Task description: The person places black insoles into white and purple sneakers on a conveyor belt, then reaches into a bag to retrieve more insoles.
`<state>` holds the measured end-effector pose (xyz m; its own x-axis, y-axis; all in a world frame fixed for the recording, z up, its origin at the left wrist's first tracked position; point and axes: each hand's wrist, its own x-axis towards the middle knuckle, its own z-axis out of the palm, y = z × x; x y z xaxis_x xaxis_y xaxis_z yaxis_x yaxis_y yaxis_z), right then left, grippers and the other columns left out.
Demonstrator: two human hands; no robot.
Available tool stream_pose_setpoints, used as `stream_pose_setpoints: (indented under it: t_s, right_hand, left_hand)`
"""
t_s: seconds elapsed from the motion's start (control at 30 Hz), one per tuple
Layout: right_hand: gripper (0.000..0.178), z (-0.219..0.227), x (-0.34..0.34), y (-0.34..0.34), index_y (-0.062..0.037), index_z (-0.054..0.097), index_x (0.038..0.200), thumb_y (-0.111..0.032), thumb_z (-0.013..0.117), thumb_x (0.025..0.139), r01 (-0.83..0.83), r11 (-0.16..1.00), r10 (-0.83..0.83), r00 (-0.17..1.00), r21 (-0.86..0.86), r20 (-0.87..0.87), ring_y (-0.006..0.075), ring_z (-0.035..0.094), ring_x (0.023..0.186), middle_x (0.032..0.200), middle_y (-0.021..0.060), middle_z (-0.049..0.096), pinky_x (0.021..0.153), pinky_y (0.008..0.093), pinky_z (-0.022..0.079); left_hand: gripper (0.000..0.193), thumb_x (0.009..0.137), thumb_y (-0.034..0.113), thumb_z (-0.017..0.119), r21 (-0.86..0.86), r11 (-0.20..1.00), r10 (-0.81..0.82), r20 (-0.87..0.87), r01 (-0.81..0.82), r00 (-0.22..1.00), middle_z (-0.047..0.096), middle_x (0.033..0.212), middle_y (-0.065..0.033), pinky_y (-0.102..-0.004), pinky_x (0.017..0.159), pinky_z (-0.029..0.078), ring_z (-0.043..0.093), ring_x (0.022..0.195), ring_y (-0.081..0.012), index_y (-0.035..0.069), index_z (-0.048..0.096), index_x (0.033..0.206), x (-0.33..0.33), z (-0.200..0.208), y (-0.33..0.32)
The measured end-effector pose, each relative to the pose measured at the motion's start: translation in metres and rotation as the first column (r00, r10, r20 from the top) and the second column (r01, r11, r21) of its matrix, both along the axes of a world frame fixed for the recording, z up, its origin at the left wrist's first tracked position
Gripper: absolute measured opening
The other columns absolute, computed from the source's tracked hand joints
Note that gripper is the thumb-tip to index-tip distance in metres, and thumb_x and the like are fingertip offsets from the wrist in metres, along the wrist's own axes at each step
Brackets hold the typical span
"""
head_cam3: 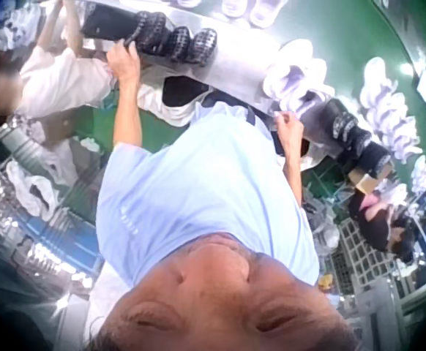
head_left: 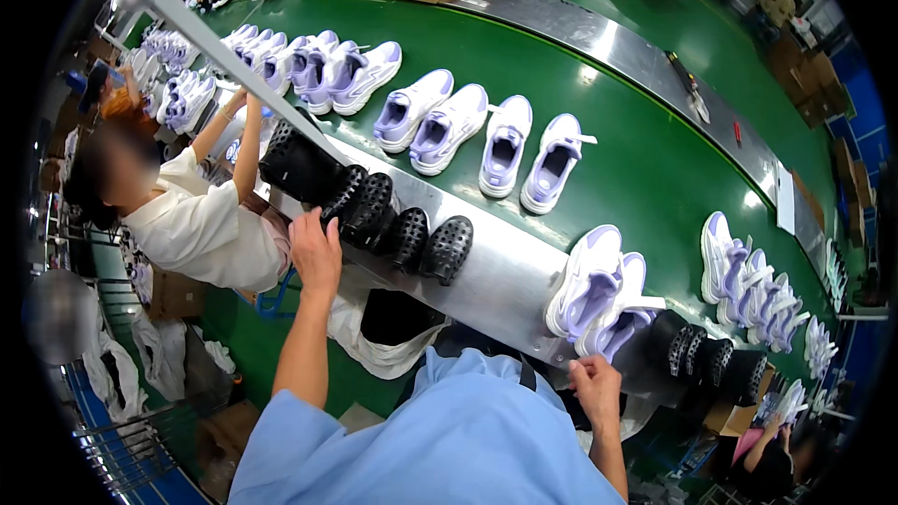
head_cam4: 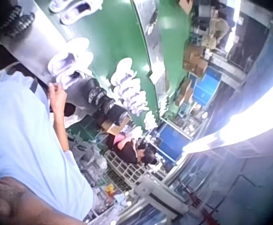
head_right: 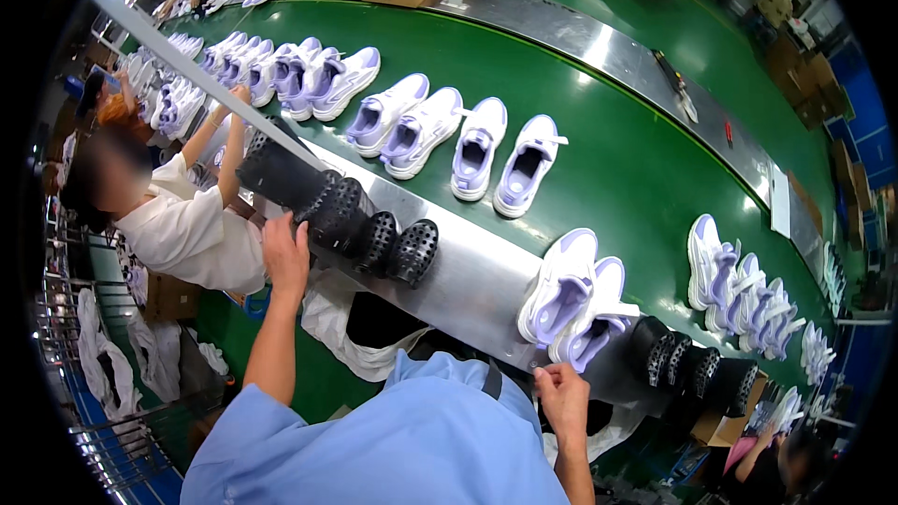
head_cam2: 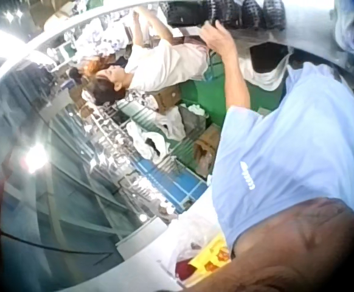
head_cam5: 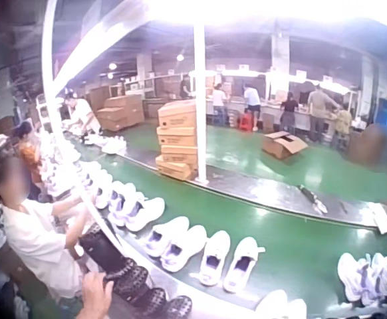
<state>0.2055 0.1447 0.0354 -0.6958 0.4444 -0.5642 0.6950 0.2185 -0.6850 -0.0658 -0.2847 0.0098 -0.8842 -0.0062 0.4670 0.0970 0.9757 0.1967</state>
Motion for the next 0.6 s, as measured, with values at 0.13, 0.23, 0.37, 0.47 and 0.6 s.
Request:
stream_pose_setpoints:
  t_s: [0.13,0.23,0.37,0.47,0.6]
  right_hand:
    - [0.023,0.002,-0.027,-0.029,0.004,0.071,0.1,-0.018,0.074,0.094,-0.203,0.977,0.203,0.979,0.061,-0.001,0.0135,0.068,0.064,0.076,0.0093,0.072,0.058,0.0289,0.053]
    - [0.023,0.003,-0.026,-0.038,0.0046,0.071,0.1,-0.018,0.074,0.093,-0.299,0.945,0.304,0.952,0.129,-0.023,0.0127,0.067,0.066,0.076,0.0088,0.072,0.061,0.0288,0.053]
    - [0.033,0.01,-0.044,-0.041,0.0055,0.068,0.115,-0.02,0.075,0.095,-0.102,0.995,0.101,0.994,-0.016,-0.047,0.0163,0.069,0.079,0.088,0.0114,0.074,0.073,0.0317,0.056]
    - [0.061,0.001,-0.078,-0.063,0.0045,0.047,0.147,-0.024,0.072,0.099,-0.039,0.926,-0.033,0.983,-0.377,-0.182,0.0183,0.064,0.111,0.127,0.017,0.066,0.091,0.0321,0.056]
    - [0.055,0.017,-0.118,-0.097,-0.0028,0.048,0.145,-0.027,0.07,0.101,0.076,0.559,-0.386,0.905,-0.826,-0.178,0.0183,0.066,0.109,0.125,0.009,0.065,0.091,0.0338,0.056]
  left_hand:
    - [0.043,0.087,0.021,0.08,-0.022,0.999,0.027,0.176,-0.024,0.984,0.067,0.113,-0.0173,-0.0473,0.094,0.051,0.06,0.111,-0.039,-0.003,0.066,0.12,-0.022,-0.045,-0.052]
    - [0.044,0.086,0.023,0.081,-0.003,1.0,0.012,0.157,-0.011,0.988,0.067,0.114,-0.0175,-0.0471,0.093,0.052,0.062,0.109,-0.0389,-0.001,0.067,0.12,-0.008,-0.018,-0.063]
    - [0.043,0.082,0.019,0.085,0.133,0.99,0.038,0.012,-0.039,0.999,0.068,0.117,-0.0184,-0.0472,0.09,0.052,0.064,0.107,-0.0384,0.0,0.068,0.117,0.037,0.055,-0.025]
    - [0.046,0.077,0.014,0.088,0.221,0.936,-0.272,-0.035,0.273,0.962,0.068,0.114,-0.0194,-0.0467,0.087,0.053,0.065,0.1,-0.0392,-0.002,0.068,0.114,0.065,0.087,0.054]
    - [0.05,0.069,0.017,0.091,0.467,0.606,-0.74,0.032,0.645,0.672,0.068,0.112,-0.0176,-0.045,0.085,0.055,0.065,0.097,-0.0367,0.0,0.069,0.111,0.097,0.076,0.16]
